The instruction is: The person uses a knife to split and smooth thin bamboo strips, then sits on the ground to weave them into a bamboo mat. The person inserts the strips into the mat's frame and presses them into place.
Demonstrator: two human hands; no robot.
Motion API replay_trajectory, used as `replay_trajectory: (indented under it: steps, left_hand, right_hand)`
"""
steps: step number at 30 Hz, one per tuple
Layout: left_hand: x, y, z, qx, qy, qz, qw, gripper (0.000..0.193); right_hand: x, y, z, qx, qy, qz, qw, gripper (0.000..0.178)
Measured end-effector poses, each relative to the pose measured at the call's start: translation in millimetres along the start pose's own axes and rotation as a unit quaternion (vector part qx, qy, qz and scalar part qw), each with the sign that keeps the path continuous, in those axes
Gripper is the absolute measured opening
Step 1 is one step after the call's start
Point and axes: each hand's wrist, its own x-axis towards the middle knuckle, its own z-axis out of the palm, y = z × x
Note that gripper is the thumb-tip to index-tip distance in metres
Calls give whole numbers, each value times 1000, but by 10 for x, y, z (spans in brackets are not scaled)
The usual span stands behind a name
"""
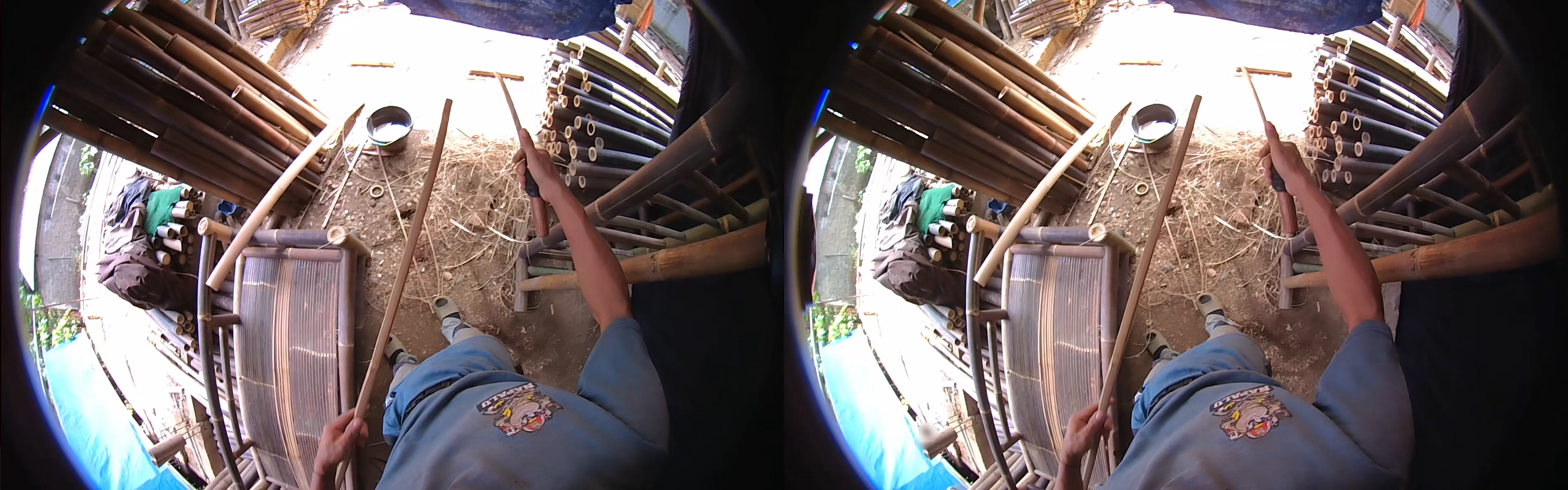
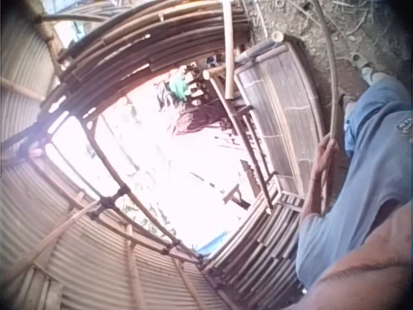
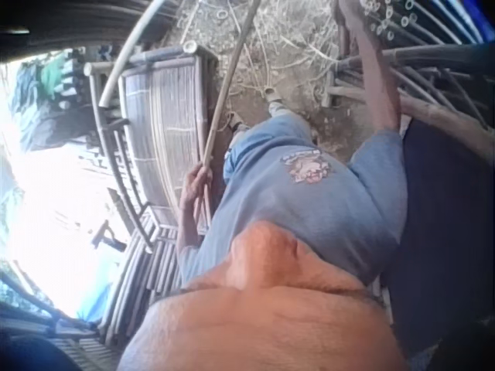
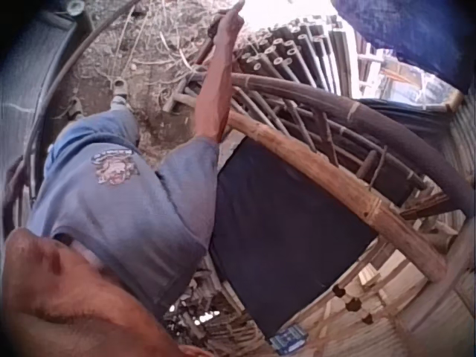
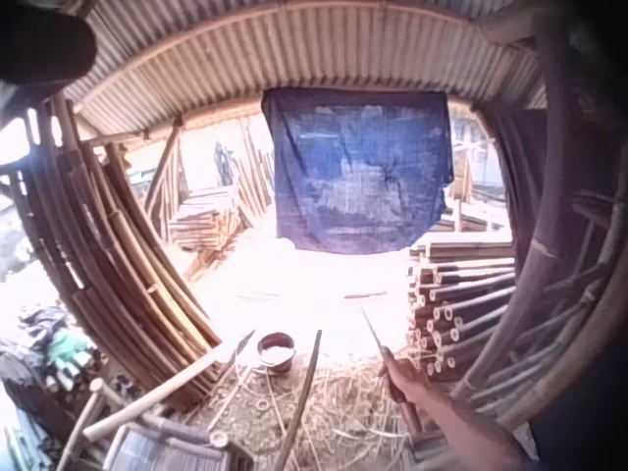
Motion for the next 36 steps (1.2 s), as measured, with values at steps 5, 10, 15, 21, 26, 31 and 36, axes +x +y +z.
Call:
replay_trajectory:
  steps: [5,10,15,21,26,31,36]
  left_hand:
    - [955,808,421,-9,16,71,997,41]
    - [1510,1100,690,10,90,166,982,34]
    - [1610,1107,779,91,126,203,967,25]
    - [1597,1047,792,81,126,186,971,27]
    - [1404,1041,923,39,131,169,976,30]
    - [1396,983,877,96,131,188,969,33]
    - [1148,879,934,90,147,172,970,34]
  right_hand:
    - [-768,497,841,-294,-39,-138,945,73]
    - [-1487,521,1422,-386,-174,-261,868,64]
    - [-1654,570,1525,-359,-191,-375,833,60]
    - [-1731,510,1484,-336,-243,-323,851,63]
    - [-1174,458,1414,-353,-128,-271,886,71]
    - [-1265,785,1416,-375,-167,-271,871,71]
    - [-922,598,1263,-367,-156,-213,892,67]
